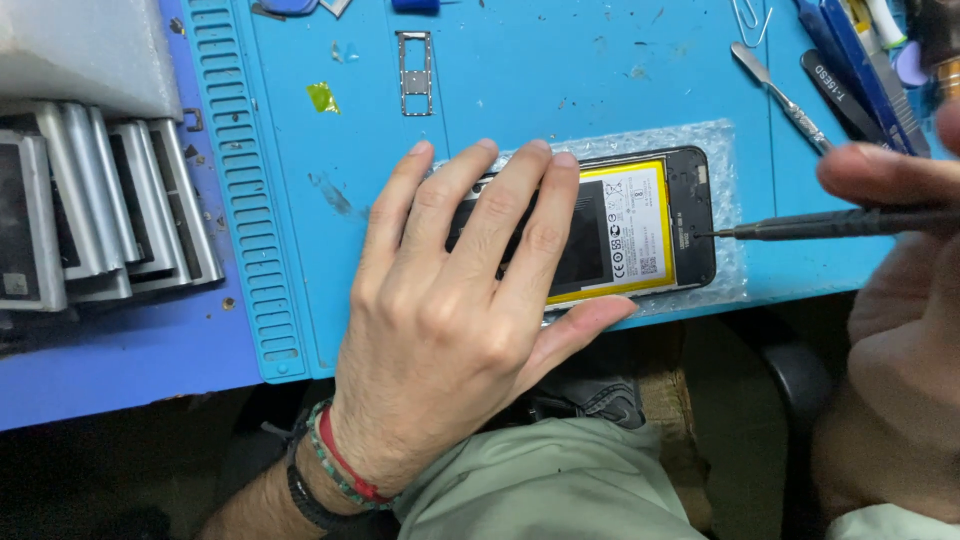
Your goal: Cleaning and prying internal components of a disassembled smartphone on a repair mat.
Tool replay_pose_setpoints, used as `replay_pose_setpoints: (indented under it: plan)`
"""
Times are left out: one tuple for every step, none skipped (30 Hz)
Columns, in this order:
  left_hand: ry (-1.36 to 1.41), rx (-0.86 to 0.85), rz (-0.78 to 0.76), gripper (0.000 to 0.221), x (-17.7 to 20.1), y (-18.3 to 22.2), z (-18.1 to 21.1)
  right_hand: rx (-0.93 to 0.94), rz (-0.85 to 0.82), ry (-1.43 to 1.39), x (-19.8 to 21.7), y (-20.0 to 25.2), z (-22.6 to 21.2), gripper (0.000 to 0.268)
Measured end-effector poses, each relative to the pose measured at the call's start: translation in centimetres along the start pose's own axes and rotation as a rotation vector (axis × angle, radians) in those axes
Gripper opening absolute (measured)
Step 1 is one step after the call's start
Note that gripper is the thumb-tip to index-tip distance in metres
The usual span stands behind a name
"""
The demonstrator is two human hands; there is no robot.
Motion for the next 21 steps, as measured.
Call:
replay_pose_setpoints:
  plan:
    - [-0.004,-0.002,-0.004,0.069,0.0,0.0,0.0,0.068,-0.092,-0.169,0.1,-0.6,0.1,0.060]
    - [-0.003,-0.003,-0.003,0.069,0.0,0.0,0.0,0.068,-0.092,-0.167,0.3,-0.1,1.4,0.060]
    - [-0.008,-0.002,0.000,0.069,0.0,0.0,0.0,0.044,-0.070,-0.201,0.5,0.4,2.7,0.055]
    - [-0.013,-0.001,0.003,0.069,0.0,0.0,0.0,0.020,-0.049,-0.235,0.8,0.9,4.1,0.050]
    - [-0.014,-0.001,0.003,0.069,0.0,0.0,0.0,0.021,-0.049,-0.236,0.6,1.0,3.1,0.050]
    - [-0.013,-0.001,0.003,0.069,0.0,0.0,0.0,-0.014,0.004,-0.080,0.5,1.2,2.2,0.049]
    - [-0.011,-0.002,0.003,0.069,0.0,-0.1,0.0,-0.048,0.058,0.072,0.4,1.4,1.3,0.055]
    - [-0.011,-0.002,0.003,0.069,0.0,-0.1,0.1,-0.047,0.059,0.072,0.4,0.3,1.0,0.055]
    - [-0.009,0.000,0.001,0.069,0.0,-0.1,0.1,-0.011,-0.057,-0.068,0.2,-0.8,0.8,0.059]
    - [-0.008,0.003,0.000,0.068,0.1,-0.1,0.1,0.029,-0.171,-0.210,0.1,-1.9,0.5,0.069]
    - [-0.009,0.003,0.001,0.068,0.0,-0.1,0.1,0.031,-0.171,-0.210,0.3,-0.8,1.9,0.069]
    - [-0.020,-0.001,0.004,0.069,0.0,-0.1,0.1,0.032,-0.102,-0.254,0.6,0.2,3.3,0.043]
    - [-0.033,-0.003,0.005,0.069,0.0,0.0,0.1,0.031,-0.034,-0.302,0.8,1.3,4.6,0.019]
    - [-0.035,-0.001,0.004,0.069,0.0,0.0,0.1,0.032,-0.036,-0.304,0.6,1.3,3.9,0.019]
    - [-0.029,-0.002,0.004,0.069,0.1,0.0,0.0,0.001,0.024,-0.124,0.5,1.4,3.1,0.045]
    - [-0.023,-0.003,0.004,0.069,0.1,0.0,0.0,-0.027,0.083,0.049,0.3,1.5,2.4,0.074]
    - [-0.021,-0.004,0.005,0.069,0.1,0.0,0.0,-0.028,0.084,0.052,0.1,0.7,1.1,0.074]
    - [-0.020,-0.005,0.006,0.069,0.0,-0.1,0.0,-0.005,0.025,-0.083,-0.3,-0.1,-0.2,0.067]
    - [-0.021,-0.004,0.007,0.068,0.0,0.0,0.0,0.021,-0.034,-0.221,-0.7,-0.9,-1.5,0.072]
    - [-0.020,-0.005,0.008,0.068,0.0,-0.1,0.0,0.020,-0.033,-0.220,0.0,0.0,1.0,0.072]
    - [-0.025,-0.006,0.010,0.068,0.0,-0.1,0.0,0.060,-0.019,-0.177,0.7,1.0,3.4,0.053]
Point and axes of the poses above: each hand's wrist, its own y-axis away from the middle knuckle, its own x-axis out of the back of the hand, z = x × y, the point moved 1 cm from there along -y, towards the middle knuckle, and after that the axes turned 3 degrees about -x, right-handed, at the moved point
